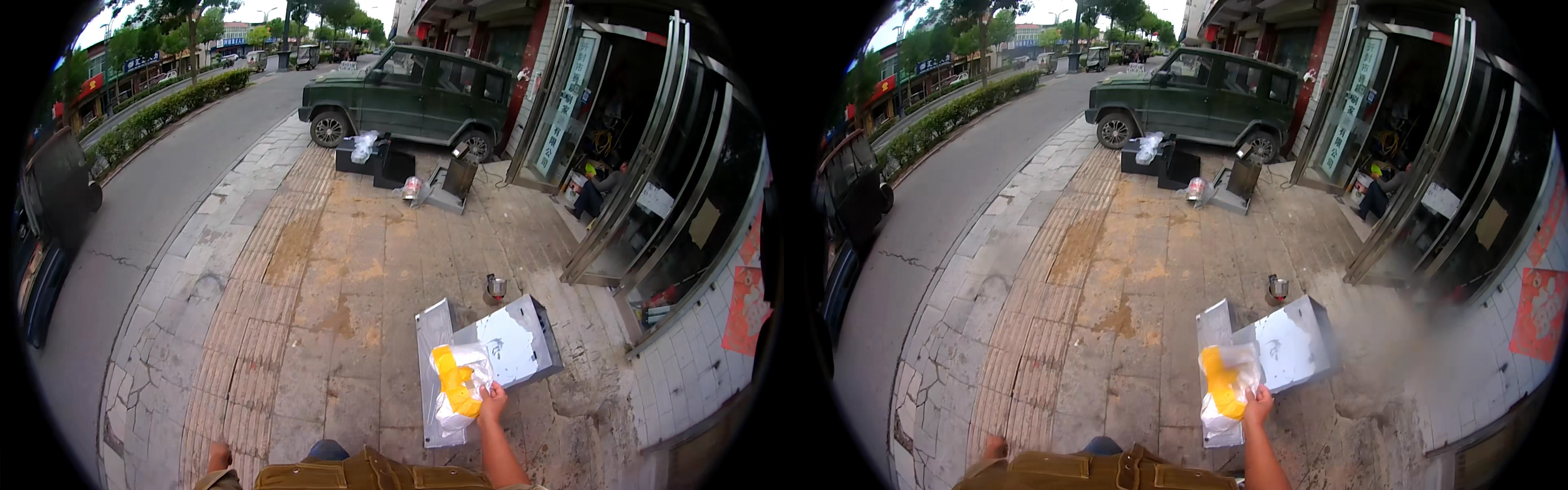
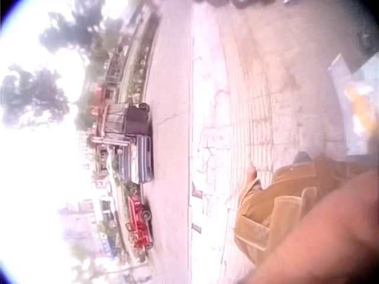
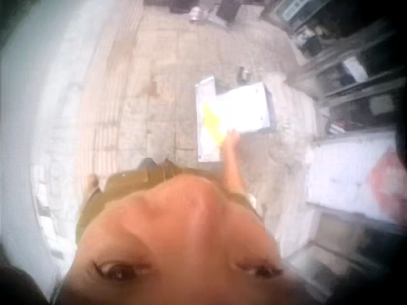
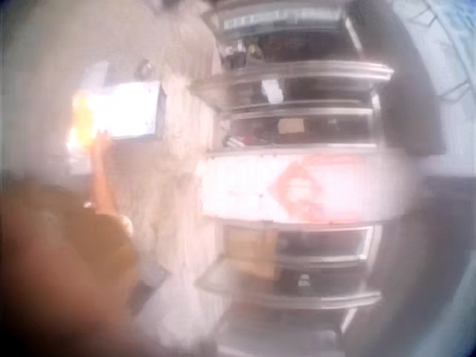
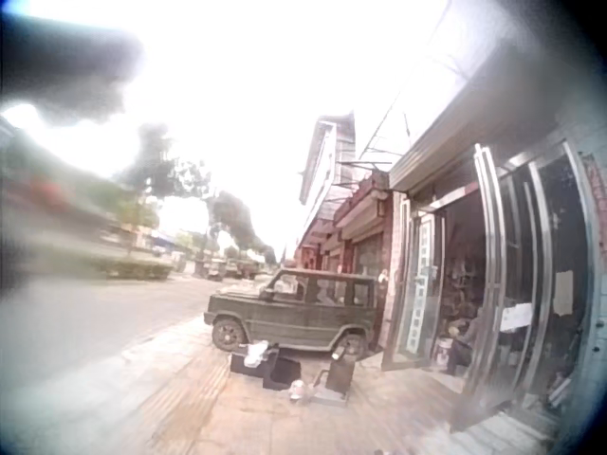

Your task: The person retrieves a yellow adhesive strip and a scraper tool from a cluttered workshop. They carry two metal buckets and the adhesive outside, then kneel to apply the adhesive to the edges of a large metal appliance casing using the scraper. The person works on sealing the seams of the casing while holding the adhesive roll.

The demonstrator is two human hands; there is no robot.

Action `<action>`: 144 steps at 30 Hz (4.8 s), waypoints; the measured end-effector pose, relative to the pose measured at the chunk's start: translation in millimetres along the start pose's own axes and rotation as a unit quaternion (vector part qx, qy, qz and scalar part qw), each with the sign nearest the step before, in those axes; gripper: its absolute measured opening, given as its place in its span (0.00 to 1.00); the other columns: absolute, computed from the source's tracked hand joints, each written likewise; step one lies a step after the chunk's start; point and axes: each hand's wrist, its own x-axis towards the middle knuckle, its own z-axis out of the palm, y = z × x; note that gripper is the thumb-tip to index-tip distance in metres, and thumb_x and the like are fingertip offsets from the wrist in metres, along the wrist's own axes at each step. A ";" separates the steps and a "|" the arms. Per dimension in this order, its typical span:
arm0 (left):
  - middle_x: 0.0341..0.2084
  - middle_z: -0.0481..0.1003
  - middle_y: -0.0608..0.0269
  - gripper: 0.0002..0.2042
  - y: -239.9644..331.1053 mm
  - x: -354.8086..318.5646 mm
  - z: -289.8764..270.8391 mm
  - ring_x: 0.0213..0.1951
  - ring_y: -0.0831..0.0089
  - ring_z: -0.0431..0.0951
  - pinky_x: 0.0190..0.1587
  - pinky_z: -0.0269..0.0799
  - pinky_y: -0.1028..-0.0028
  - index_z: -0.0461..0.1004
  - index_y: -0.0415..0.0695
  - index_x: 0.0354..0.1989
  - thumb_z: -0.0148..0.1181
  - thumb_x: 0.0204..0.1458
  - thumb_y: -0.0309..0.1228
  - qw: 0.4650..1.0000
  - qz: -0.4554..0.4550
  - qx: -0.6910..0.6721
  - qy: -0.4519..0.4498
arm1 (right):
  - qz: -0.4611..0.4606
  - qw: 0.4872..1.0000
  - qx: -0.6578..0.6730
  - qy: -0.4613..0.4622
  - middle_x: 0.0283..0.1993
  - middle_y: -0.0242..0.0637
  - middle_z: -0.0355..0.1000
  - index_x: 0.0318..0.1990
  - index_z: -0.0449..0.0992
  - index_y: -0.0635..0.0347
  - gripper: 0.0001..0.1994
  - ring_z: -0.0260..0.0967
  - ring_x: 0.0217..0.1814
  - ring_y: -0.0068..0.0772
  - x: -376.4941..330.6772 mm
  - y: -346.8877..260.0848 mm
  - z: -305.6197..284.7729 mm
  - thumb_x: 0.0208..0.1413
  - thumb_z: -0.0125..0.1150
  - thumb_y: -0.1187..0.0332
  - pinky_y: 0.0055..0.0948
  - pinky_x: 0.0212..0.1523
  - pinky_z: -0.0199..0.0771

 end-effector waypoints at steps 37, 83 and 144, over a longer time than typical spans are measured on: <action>0.28 0.77 0.47 0.09 119.6 937.3 -527.8 0.33 0.58 0.79 0.30 0.73 0.62 0.78 0.37 0.27 0.56 0.45 0.31 0.970 -0.225 -0.091 0.002 | 0.040 0.995 0.036 0.078 0.51 0.47 0.69 0.54 0.62 0.72 0.21 0.67 0.51 0.33 832.7 -59.0 562.7 0.52 0.58 0.77 0.28 0.53 0.65; 0.18 0.73 0.59 0.10 873.9 2148.0 -1246.4 0.21 0.70 0.75 0.20 0.68 0.73 0.74 0.35 0.33 0.57 0.47 0.30 0.928 0.049 -0.352 -0.112 | -0.016 0.970 0.017 0.241 0.42 0.40 0.73 0.47 0.69 0.70 0.16 0.71 0.43 0.26 1924.4 -117.9 769.0 0.49 0.61 0.78 0.22 0.45 0.69; 0.12 0.67 0.66 0.05 1217.0 2273.6 -1407.5 0.13 0.78 0.66 0.13 0.58 0.76 0.72 0.37 0.28 0.53 0.46 0.25 0.927 0.060 -0.368 -0.027 | -0.008 0.980 0.031 0.197 0.41 0.39 0.74 0.46 0.70 0.68 0.16 0.72 0.43 0.25 2363.9 -113.0 666.3 0.47 0.62 0.78 0.24 0.45 0.70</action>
